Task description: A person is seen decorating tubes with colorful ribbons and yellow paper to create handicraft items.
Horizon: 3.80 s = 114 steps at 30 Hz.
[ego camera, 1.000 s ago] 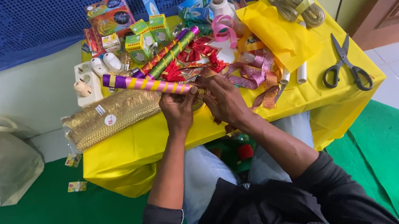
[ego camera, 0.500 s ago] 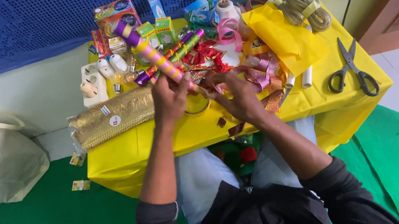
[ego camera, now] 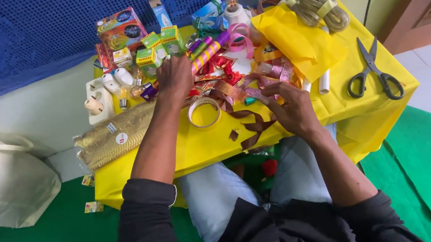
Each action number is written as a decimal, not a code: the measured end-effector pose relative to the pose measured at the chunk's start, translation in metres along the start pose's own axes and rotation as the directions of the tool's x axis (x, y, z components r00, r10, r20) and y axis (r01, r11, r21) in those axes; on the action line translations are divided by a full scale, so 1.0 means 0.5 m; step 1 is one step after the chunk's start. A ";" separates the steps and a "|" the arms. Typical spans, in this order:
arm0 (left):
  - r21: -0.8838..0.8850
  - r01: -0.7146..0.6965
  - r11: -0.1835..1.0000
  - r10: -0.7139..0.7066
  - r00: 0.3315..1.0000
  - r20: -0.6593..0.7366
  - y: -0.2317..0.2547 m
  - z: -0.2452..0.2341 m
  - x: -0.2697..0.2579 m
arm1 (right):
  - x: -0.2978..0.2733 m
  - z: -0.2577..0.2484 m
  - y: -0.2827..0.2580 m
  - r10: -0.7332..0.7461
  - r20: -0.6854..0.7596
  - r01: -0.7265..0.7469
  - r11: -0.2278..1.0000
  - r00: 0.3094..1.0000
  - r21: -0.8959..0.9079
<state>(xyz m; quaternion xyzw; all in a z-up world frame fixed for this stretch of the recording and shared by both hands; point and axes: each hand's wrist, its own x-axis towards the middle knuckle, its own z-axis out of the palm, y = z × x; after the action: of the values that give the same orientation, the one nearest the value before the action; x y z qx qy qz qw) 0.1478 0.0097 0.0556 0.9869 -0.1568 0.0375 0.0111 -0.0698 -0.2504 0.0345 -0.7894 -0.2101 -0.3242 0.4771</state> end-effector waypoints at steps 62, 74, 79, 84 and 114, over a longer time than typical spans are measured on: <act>-0.461 -0.654 0.600 0.100 0.634 -0.767 -0.013 0.101 -0.272 | -0.061 0.041 0.073 -0.196 0.099 0.213 0.952 0.976 -0.220; -0.412 -0.675 0.612 0.136 0.603 -0.786 -0.001 0.101 -0.267 | -0.068 0.038 0.109 -0.132 0.085 0.147 0.968 0.988 -0.202; -0.425 -0.683 0.594 0.112 0.594 -0.797 0.006 0.084 -0.272 | -0.049 0.019 0.084 -0.015 0.028 0.019 0.991 0.999 -0.136; -0.415 -0.681 0.603 0.099 0.581 -0.808 -0.001 0.096 -0.267 | 0.024 0.014 0.018 0.164 -0.049 -0.171 0.959 0.985 -0.225; -0.664 -0.499 0.557 -0.183 0.705 -0.685 0.002 0.067 -0.291 | 0.209 0.014 -0.037 -0.355 -0.302 0.273 0.920 0.885 -0.281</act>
<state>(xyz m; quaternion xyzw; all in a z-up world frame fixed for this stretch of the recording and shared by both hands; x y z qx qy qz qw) 0.0119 0.0527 0.0109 0.7557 -0.2361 0.3249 0.5174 -0.0064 -0.2332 0.1180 -0.7247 -0.2094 -0.5538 0.3525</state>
